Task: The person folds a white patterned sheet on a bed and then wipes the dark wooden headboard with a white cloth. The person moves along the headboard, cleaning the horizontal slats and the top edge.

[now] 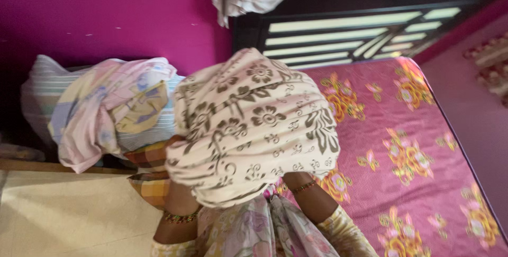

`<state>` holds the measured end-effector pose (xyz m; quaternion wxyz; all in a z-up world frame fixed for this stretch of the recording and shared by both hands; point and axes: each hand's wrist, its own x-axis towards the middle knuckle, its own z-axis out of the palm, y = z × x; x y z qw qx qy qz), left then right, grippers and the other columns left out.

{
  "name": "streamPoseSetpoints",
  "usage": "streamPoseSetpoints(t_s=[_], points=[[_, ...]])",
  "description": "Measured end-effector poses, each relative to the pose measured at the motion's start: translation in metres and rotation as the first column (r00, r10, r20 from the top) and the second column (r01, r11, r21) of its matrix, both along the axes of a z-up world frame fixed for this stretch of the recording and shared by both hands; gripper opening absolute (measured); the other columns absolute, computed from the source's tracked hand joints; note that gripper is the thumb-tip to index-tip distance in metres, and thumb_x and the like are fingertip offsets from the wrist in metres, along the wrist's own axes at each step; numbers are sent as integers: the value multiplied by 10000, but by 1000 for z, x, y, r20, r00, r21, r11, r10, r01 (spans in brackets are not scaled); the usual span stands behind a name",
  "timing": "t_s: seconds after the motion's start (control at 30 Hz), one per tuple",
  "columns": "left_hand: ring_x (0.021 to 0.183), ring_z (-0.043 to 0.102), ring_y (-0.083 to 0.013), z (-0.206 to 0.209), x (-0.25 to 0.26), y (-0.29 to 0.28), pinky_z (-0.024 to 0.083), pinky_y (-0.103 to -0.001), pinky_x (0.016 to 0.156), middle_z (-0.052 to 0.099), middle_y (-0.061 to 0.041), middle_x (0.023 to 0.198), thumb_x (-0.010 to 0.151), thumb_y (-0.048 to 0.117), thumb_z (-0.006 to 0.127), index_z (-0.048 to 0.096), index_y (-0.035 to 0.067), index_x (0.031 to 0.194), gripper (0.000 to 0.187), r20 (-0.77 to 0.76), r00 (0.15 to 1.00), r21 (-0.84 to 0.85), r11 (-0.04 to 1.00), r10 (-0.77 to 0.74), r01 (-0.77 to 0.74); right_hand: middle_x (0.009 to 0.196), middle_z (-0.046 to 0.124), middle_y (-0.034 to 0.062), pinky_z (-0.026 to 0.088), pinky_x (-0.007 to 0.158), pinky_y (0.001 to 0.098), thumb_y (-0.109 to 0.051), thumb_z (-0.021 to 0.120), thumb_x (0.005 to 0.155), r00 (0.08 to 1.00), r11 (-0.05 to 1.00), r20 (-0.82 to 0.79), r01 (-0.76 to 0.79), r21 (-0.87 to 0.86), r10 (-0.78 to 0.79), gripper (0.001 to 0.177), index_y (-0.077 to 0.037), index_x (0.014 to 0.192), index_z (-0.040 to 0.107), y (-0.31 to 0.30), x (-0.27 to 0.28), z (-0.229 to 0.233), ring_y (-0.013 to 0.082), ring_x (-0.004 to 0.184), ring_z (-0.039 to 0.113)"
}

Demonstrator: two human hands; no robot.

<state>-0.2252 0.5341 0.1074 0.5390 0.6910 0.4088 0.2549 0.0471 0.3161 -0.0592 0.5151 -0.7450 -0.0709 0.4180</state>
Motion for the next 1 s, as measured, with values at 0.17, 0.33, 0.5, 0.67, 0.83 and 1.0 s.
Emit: streamPoseSetpoints(t_s=[0.17, 0.33, 0.5, 0.67, 0.83, 1.0], points=[[1415, 489, -374, -5, -66, 77, 434, -607, 1123, 547, -144, 1522, 816, 438, 744, 454, 165, 1570, 853, -196, 948, 183, 959, 249, -214, 1423, 405, 198, 499, 901, 579, -310, 797, 700, 984, 984, -8, -178, 23, 178, 1187, -232, 1634, 69, 119, -2, -11, 423, 1244, 463], [1449, 470, -381, -11, -117, 129, 422, -621, 1144, 533, -142, 1552, 807, 454, 758, 443, 179, 1588, 886, -360, 804, 355, 866, 474, -352, 1394, 467, 204, 528, 883, 555, -302, 799, 692, 942, 941, 34, -334, 55, 333, 1185, -216, 1631, 82, 246, -5, -4, 416, 1213, 523], [1484, 451, -387, -18, -196, 170, 409, -635, 1165, 520, -139, 1582, 798, 470, 772, 433, 193, 1606, 919, -509, 627, 515, 792, 590, -328, 1364, 530, 211, 557, 866, 532, -294, 801, 684, 902, 900, 68, -430, 71, 425, 1183, -200, 1629, 94, 346, -36, 73, 409, 1183, 582], [1519, 432, -394, -9, -178, 190, 396, -649, 1186, 506, -137, 1612, 788, 486, 787, 423, 206, 1624, 953, -552, 527, 620, 741, 646, -258, 1335, 592, 217, 586, 849, 508, -287, 802, 676, 815, 821, 111, -571, -23, 569, 1182, -185, 1627, 107, 352, -78, 121, 403, 1152, 642], [1473, -200, -634, -27, -68, 190, 108, -941, 988, -139, 53, 1732, 671, 775, 743, 107, 523, 1614, 1165, -646, 668, 238, 929, 370, -284, 1576, 348, 314, 370, 1154, 480, -303, 892, 756, 453, 581, 527, -807, -100, 720, 1263, -199, 1628, -15, 338, -97, 96, 429, 1464, 334], [1484, -190, -634, -62, -29, 195, 246, -946, 966, -250, 73, 1720, 674, 729, 745, 44, 587, 1596, 1167, -806, 520, 167, 951, 284, -260, 1636, 187, 352, 345, 1160, 504, -292, 870, 761, 218, 367, 578, -918, -154, 786, 1161, -273, 1646, 120, 321, -106, 85, 439, 1567, 129]])
